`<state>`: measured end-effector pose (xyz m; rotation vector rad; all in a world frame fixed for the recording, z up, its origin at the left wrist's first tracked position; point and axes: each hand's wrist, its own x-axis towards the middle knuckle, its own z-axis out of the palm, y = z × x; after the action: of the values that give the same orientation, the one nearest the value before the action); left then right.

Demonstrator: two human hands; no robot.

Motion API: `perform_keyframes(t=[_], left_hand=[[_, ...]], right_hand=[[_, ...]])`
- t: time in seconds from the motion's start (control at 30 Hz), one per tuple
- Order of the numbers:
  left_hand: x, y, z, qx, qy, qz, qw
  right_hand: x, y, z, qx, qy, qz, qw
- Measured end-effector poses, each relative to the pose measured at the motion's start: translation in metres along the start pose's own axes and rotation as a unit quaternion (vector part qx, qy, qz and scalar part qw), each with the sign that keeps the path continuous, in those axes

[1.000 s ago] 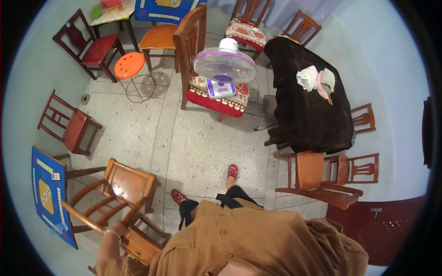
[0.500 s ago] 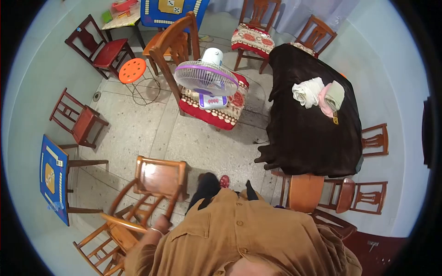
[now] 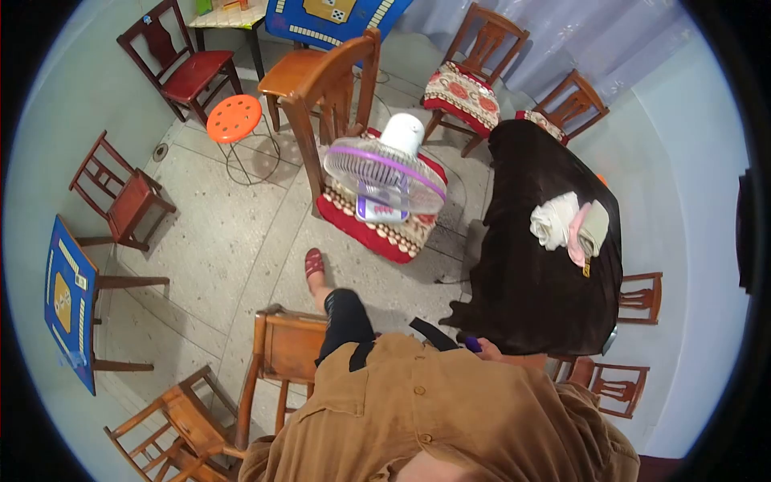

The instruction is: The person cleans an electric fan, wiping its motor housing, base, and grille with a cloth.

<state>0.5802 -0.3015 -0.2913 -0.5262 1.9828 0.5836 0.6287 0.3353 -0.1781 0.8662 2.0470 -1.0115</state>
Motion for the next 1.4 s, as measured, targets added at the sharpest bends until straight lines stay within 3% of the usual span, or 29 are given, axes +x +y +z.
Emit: perform_keyframes(t=[0.07, 0.17, 0.2, 0.23, 0.3, 0.37, 0.43, 0.47, 0.5, 0.57, 0.67, 0.77, 0.97, 1.2, 1.23, 1.3, 1.4], left_hand=[[0.025, 0.014, -0.025, -0.010, 0.013, 0.008, 1.000], [0.084, 0.033, -0.067, -0.010, 0.059, 0.072, 0.996], [0.107, 0.043, -0.081, -0.008, 0.081, 0.103, 0.991], [0.103, 0.094, -0.125, -0.028, 0.070, 0.132, 0.988], [0.082, 0.222, -0.220, -0.082, 0.053, 0.206, 0.974], [0.080, 0.327, -0.279, -0.100, 0.054, 0.294, 0.949], [0.125, 0.398, -0.301, -0.022, 0.157, 0.454, 0.877], [0.141, 0.435, -0.311, -0.035, 0.152, 0.482, 0.862], [0.153, 0.467, -0.317, -0.054, 0.148, 0.509, 0.846], [0.186, 0.510, -0.314, -0.092, 0.174, 0.519, 0.832], [0.228, 0.535, -0.289, -0.325, 0.123, 0.529, 0.774], [0.257, 0.532, -0.279, -0.322, 0.070, 0.506, 0.797], [0.241, 0.538, -0.284, -0.346, 0.100, 0.550, 0.753], [0.229, 0.514, -0.273, -0.380, 0.138, 0.544, 0.735], [0.223, 0.507, -0.274, -0.362, 0.196, 0.561, 0.719], [0.226, 0.485, -0.276, -0.380, 0.200, 0.573, 0.698], [0.225, 0.455, -0.288, -0.386, 0.196, 0.531, 0.728]], right_hand=[[0.001, -0.077, -0.002, -0.077, 0.053, 0.045, 0.995], [0.079, -0.058, 0.027, -0.001, 0.028, 0.001, 1.000], [0.054, -0.142, 0.020, -0.052, 0.042, 0.026, 0.997], [0.071, -0.158, 0.026, 0.037, -0.005, -0.004, 0.999], [0.095, -0.216, 0.039, 0.101, 0.010, 0.028, 0.994], [0.159, -0.211, 0.060, 0.123, 0.043, -0.011, 0.991], [0.205, -0.238, 0.068, 0.148, 0.028, 0.005, 0.989], [0.246, -0.221, 0.083, 0.213, 0.056, 0.016, 0.975], [0.295, -0.187, 0.099, 0.155, 0.092, -0.031, 0.983], [0.350, -0.198, 0.094, 0.197, 0.097, -0.013, 0.976], [0.400, -0.227, 0.074, 0.328, 0.056, 0.041, 0.942], [0.425, -0.232, 0.054, 0.422, 0.006, 0.066, 0.904], [0.442, -0.215, 0.029, 0.489, -0.072, 0.072, 0.866], [0.443, -0.191, 0.035, 0.504, -0.099, 0.033, 0.857], [0.440, -0.195, 0.041, 0.508, -0.103, 0.031, 0.854], [0.433, -0.188, 0.061, 0.518, -0.107, 0.050, 0.847], [0.421, -0.190, 0.091, 0.467, -0.069, -0.008, 0.881]])
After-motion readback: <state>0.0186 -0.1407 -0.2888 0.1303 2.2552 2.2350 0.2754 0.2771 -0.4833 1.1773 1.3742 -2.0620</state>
